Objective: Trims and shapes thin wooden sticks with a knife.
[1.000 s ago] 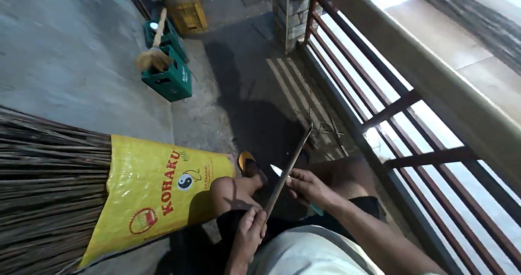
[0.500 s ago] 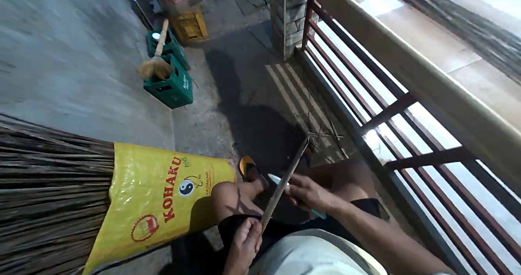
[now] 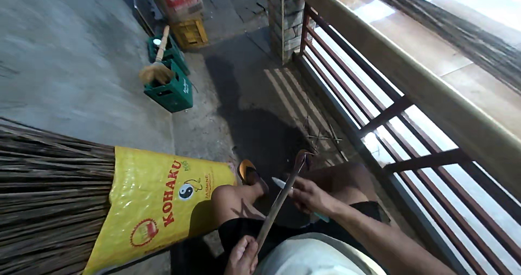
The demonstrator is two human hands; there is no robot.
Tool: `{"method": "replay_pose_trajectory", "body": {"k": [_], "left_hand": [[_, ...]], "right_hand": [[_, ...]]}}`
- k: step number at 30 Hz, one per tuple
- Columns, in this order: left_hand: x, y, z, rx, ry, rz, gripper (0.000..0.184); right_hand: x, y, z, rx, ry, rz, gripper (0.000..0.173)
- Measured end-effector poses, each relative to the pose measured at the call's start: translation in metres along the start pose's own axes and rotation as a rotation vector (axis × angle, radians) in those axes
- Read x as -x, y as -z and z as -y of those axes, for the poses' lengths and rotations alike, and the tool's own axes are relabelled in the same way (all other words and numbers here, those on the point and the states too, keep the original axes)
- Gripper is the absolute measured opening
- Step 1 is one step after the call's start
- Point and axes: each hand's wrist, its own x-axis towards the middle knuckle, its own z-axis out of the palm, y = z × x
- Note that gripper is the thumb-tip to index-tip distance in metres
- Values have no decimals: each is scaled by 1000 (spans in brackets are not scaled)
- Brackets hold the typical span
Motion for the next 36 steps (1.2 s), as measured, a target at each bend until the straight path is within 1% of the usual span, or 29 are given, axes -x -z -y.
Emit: {"method": "replay_pose_trajectory", "body": {"k": [1,2,4,5,6,7,9,11,12,13,14,15,17,19,21,25,28,30,31,33,36], "left_hand": [[0,0,0,1,1,1,15],[2,2,-1,-3,4,-1,15],[8,7,0,-23,27,-20,15],[10,11,2,-37,35,-33,14],[10,14,5,-54,41,-44,13],[8,17,7,-65,50,-44,13],[4,15,8,-74,64,-41,13],[-5,8,5,-67,36,-62,14],[-9,5,3,-74,24,-75,15],[-11,2,0,-80,21,-81,15],[-14,0,-2,-84,22,-76,16],[-17,-2,-5,-88,23,-64,16],[-21,-9,-9,-96,22,-40,15],[-24,-13,-12,-104,14,-27,15],[-25,-12,-13,-92,0,-35,17],[-23,-10,-7,-61,8,-51,19],[-24,-10,-2,-45,4,-59,20],[-25,-10,-5,-47,1,-107,20],[-26,-8,-7,-88,-18,-132,20],[-29,0,-13,-270,-73,-186,24],[-34,16,-24,-576,-261,-311,31]], "right_hand": [[0,2,3,3,16,-47,44],[-1,12,9,-17,46,-170,42],[-6,53,17,-90,90,-456,45],[-8,73,17,-109,109,-542,47],[-9,83,18,-104,117,-583,48],[-9,84,19,-74,115,-589,50],[-8,68,18,-8,149,-587,54],[-7,51,13,71,329,-641,57],[-6,43,10,173,447,-647,61],[-4,33,5,308,568,-620,65],[-3,21,1,442,673,-555,62],[0,8,-1,562,730,-457,55],[1,-16,-6,745,774,-274,40],[-8,-27,-18,846,833,-144,29],[-16,-28,-27,913,870,-92,22],[-22,-24,-33,957,831,0,17],[-24,-21,-37,995,872,8,14],[-22,-19,-37,1016,933,-18,11],[-20,-16,-35,1023,952,-34,10],[-20,-8,-34,1040,961,-81,10],[-17,10,-28,1033,853,-216,12]]}}
